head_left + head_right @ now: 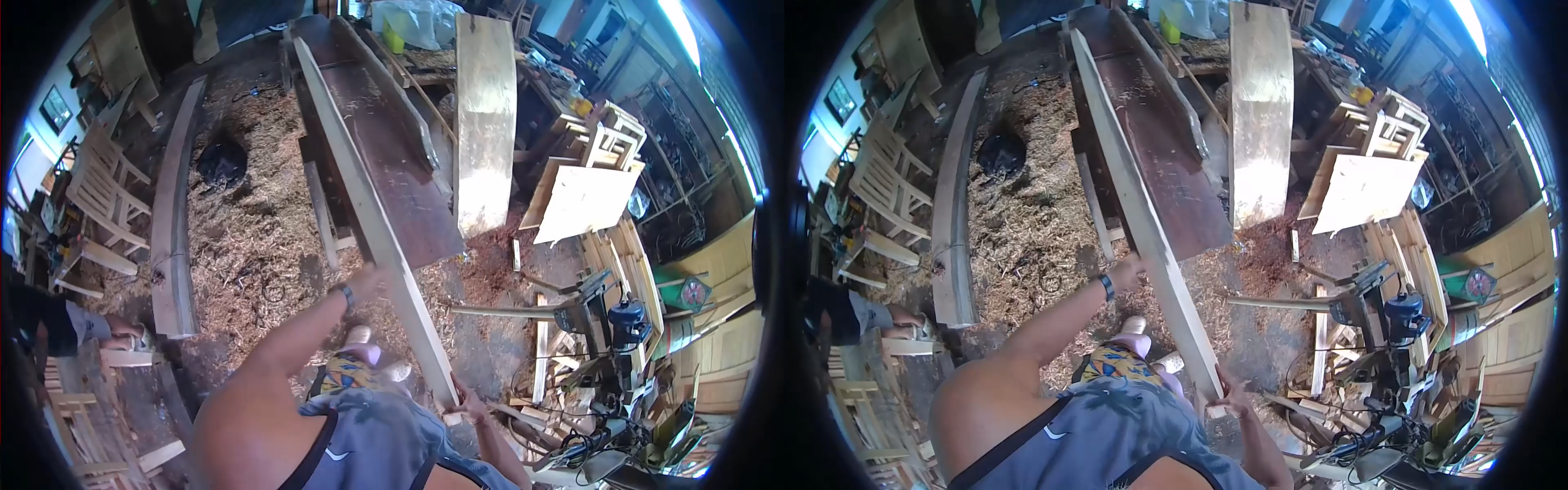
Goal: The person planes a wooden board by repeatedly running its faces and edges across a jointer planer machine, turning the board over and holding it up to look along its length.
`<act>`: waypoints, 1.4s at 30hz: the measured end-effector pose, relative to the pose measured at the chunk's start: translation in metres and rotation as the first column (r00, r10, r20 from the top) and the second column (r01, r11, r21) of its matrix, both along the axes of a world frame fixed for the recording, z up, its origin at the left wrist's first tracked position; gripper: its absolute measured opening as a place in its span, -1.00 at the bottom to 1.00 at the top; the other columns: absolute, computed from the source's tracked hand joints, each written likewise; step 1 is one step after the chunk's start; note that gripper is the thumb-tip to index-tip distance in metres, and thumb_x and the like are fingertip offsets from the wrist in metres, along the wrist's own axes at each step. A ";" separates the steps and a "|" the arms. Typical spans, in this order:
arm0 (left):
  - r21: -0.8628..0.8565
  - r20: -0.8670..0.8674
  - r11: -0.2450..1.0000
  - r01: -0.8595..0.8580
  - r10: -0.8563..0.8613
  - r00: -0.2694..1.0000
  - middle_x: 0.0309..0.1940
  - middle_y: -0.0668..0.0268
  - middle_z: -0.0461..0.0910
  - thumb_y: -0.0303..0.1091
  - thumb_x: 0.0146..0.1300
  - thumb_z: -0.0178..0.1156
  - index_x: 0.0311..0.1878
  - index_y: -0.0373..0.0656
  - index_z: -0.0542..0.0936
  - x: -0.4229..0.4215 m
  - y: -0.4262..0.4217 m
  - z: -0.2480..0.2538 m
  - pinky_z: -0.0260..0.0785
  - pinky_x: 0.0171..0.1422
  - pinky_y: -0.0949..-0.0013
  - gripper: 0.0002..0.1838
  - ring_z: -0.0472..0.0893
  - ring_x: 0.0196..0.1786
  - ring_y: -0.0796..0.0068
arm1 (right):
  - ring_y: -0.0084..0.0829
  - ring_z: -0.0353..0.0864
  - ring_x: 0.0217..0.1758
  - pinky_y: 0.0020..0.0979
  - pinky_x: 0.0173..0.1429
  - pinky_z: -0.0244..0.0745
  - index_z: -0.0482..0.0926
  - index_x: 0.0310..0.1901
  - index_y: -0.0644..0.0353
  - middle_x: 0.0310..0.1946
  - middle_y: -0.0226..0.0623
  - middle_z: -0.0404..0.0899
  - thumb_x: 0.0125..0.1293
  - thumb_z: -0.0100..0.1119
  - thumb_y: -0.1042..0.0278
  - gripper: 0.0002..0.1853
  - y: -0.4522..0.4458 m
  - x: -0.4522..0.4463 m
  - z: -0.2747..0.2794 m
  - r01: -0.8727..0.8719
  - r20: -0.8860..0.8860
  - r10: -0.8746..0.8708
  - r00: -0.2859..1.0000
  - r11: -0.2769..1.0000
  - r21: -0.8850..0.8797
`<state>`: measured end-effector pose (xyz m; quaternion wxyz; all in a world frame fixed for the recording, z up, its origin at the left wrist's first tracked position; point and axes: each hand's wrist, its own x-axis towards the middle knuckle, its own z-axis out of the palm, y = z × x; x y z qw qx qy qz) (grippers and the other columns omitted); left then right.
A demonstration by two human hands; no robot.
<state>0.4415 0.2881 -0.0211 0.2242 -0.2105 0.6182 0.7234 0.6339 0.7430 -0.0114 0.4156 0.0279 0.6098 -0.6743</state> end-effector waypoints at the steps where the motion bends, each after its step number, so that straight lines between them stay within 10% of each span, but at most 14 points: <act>1: -0.071 -0.041 0.994 -0.077 0.074 0.996 -0.07 0.20 0.62 0.19 0.38 0.30 0.22 -0.05 0.56 -0.028 -0.019 -0.014 0.58 -0.11 0.08 -0.42 0.65 0.00 0.19 | -0.37 0.21 0.62 -0.25 0.65 0.14 -0.01 0.66 0.23 0.65 -0.32 0.12 -0.39 0.66 0.74 0.46 0.007 0.004 -0.002 -0.034 -0.029 0.035 0.999 0.999 0.034; 5: -0.106 0.079 0.900 -0.423 0.432 0.899 0.15 -0.05 0.62 0.33 0.05 0.49 0.44 -0.23 0.32 -0.113 -0.072 0.011 0.58 0.08 -0.13 0.08 0.69 0.10 0.04 | -0.34 0.16 0.65 -0.22 0.67 0.13 0.09 0.64 0.21 0.63 -0.26 0.13 -0.42 0.76 0.59 0.44 0.013 0.021 -0.011 -0.025 -0.062 0.029 0.998 0.997 0.067; 7: -0.161 0.096 0.902 -0.401 0.418 0.903 0.14 -0.01 0.63 0.30 0.02 0.51 0.34 -0.32 0.46 -0.139 -0.073 0.021 0.58 0.10 -0.11 0.01 0.69 0.09 0.06 | -0.27 0.19 0.64 -0.19 0.67 0.16 0.14 0.63 0.20 0.62 -0.15 0.12 -0.39 0.81 0.38 0.42 0.019 0.025 -0.018 -0.042 -0.093 0.053 0.994 0.993 0.114; 10: -0.444 0.062 0.838 -0.318 0.383 0.922 0.12 -0.04 0.67 0.12 -0.01 0.54 0.20 -0.42 0.59 -0.166 -0.065 0.004 0.61 0.11 -0.02 -0.13 0.72 0.03 0.06 | -0.34 0.13 0.66 -0.23 0.71 0.02 0.04 0.64 0.26 0.60 -0.27 0.17 -0.46 0.72 0.62 0.47 0.027 0.026 -0.034 -0.153 -0.148 0.176 0.973 0.976 0.154; 15: -0.560 0.002 0.748 -0.357 0.432 0.902 0.07 -0.17 0.71 -0.06 -0.05 0.54 0.05 -0.49 0.67 -0.120 -0.009 0.044 0.60 0.17 0.15 -0.29 0.74 0.05 0.01 | -0.09 0.26 0.59 -0.19 0.66 0.12 0.07 0.59 0.39 0.52 0.06 0.25 -0.40 0.81 0.01 0.50 0.054 0.052 -0.028 -0.163 -0.225 0.239 0.944 0.936 0.311; 19: -0.512 -0.031 0.797 -0.321 0.356 0.934 0.00 0.02 0.75 -0.05 0.07 0.50 0.03 -0.42 0.68 -0.062 0.028 -0.031 0.60 0.09 0.21 -0.37 0.74 -0.03 0.12 | 0.07 0.22 0.60 -0.12 0.67 0.10 0.05 0.57 0.46 0.51 0.20 0.23 -0.42 0.81 -0.07 0.53 0.122 0.104 -0.003 -0.198 -0.174 0.308 0.935 0.862 0.466; 25: 0.110 0.320 0.901 -0.419 0.367 0.873 -0.27 0.25 0.68 -0.24 0.11 0.41 -0.10 -0.12 0.68 0.074 0.133 -0.066 0.58 -0.05 0.13 -0.70 0.66 -0.20 0.18 | 0.16 0.21 0.55 -0.02 0.63 0.15 0.02 0.57 0.47 0.46 0.23 0.23 -0.51 0.79 -0.22 0.62 0.251 0.233 0.010 -0.157 -0.127 0.456 0.881 0.536 0.829; 26: 0.172 0.395 0.899 -0.402 0.311 0.864 -0.22 0.23 0.68 -0.27 0.10 0.41 -0.07 -0.12 0.68 0.096 0.147 -0.076 0.56 0.02 0.08 -0.68 0.66 -0.15 0.18 | -0.05 0.53 0.24 -0.08 0.26 0.51 0.22 0.51 0.36 0.25 0.05 0.47 -0.18 0.64 -0.36 0.33 0.261 0.249 0.021 0.020 -0.305 0.586 0.751 0.442 0.897; 32: 0.217 0.588 0.913 -0.346 0.160 0.793 0.05 0.12 0.71 -0.09 0.22 0.42 0.12 -0.14 0.63 0.164 0.220 -0.021 0.48 0.26 -0.03 -0.53 0.67 0.14 0.08 | -0.10 0.54 0.17 -0.12 0.18 0.51 0.25 0.48 0.32 0.21 0.00 0.49 -0.11 0.59 -0.37 0.25 0.281 0.306 0.019 0.210 -0.203 -0.056 0.978 0.303 0.929; 37: 0.324 0.580 0.838 -0.440 0.192 0.792 0.23 0.06 0.65 -0.02 0.35 0.35 0.26 -0.12 0.58 0.171 0.218 -0.009 0.32 0.48 -0.18 -0.47 0.57 0.34 -0.01 | -0.15 0.56 0.12 -0.15 0.11 0.51 0.28 0.46 0.30 0.17 -0.04 0.51 -0.05 0.54 -0.38 0.19 0.286 0.324 -0.013 0.462 -0.145 -0.656 0.741 0.340 0.819; 42: 0.321 0.537 0.806 -0.497 0.276 0.797 0.03 0.22 0.76 -0.01 0.28 0.39 0.11 -0.09 0.68 0.160 0.192 -0.044 0.47 0.34 0.02 -0.55 0.70 0.11 0.18 | -0.19 0.57 0.06 -0.18 0.04 0.51 0.31 0.44 0.27 0.13 -0.08 0.53 0.00 0.50 -0.39 0.13 0.280 0.340 -0.031 0.638 -0.006 -0.884 0.467 0.332 0.695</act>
